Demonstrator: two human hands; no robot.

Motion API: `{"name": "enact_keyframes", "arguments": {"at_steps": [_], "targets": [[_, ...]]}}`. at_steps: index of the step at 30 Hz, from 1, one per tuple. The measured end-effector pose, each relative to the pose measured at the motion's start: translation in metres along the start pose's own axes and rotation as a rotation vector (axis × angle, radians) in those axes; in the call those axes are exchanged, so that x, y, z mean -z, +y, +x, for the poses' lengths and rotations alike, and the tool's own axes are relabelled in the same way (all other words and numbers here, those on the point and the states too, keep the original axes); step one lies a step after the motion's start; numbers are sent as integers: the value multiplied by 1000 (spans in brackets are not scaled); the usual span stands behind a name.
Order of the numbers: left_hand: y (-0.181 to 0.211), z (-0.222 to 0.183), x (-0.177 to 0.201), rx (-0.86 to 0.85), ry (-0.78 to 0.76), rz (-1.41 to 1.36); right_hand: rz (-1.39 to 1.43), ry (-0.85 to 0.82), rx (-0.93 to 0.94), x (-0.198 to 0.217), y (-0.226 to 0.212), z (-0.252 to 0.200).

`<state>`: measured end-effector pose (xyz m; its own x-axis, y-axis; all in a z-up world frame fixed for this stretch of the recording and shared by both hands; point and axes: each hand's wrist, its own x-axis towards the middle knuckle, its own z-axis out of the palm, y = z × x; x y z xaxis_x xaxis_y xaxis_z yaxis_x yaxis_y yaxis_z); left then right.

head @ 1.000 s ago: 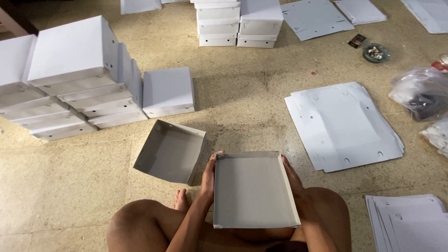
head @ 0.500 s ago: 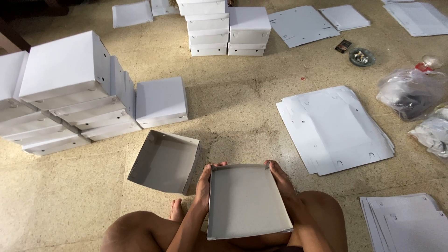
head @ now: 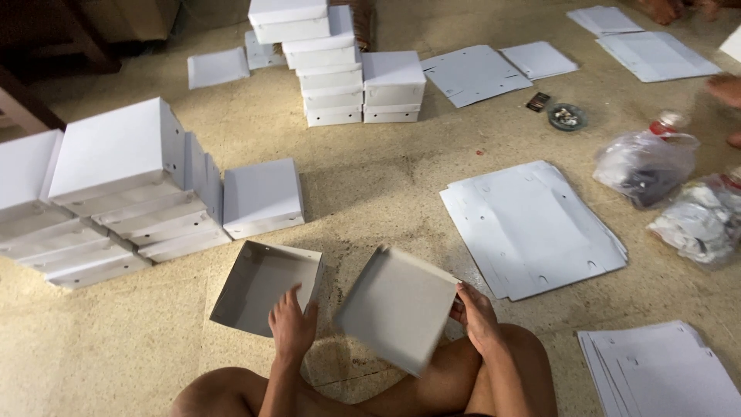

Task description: Manually folding and assembling cardboard boxes from flat sheets while sitting on the floor.

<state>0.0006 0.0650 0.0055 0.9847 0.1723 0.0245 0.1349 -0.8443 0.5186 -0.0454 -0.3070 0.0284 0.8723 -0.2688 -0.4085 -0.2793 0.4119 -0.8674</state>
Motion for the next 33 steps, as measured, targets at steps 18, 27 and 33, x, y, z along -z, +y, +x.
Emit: {"name": "enact_keyframes", "arguments": {"at_steps": [18, 27, 33], "targets": [[34, -47, -93, -352, -383, -128, -217, -103, -182, 10, -22, -46], [23, 14, 41, -191, 201, -123, 13, 35, -224, -32, -88, -89], [-57, 1, -33, 26, -435, -100, -425, -20, 43, -57, -93, -64]]}}
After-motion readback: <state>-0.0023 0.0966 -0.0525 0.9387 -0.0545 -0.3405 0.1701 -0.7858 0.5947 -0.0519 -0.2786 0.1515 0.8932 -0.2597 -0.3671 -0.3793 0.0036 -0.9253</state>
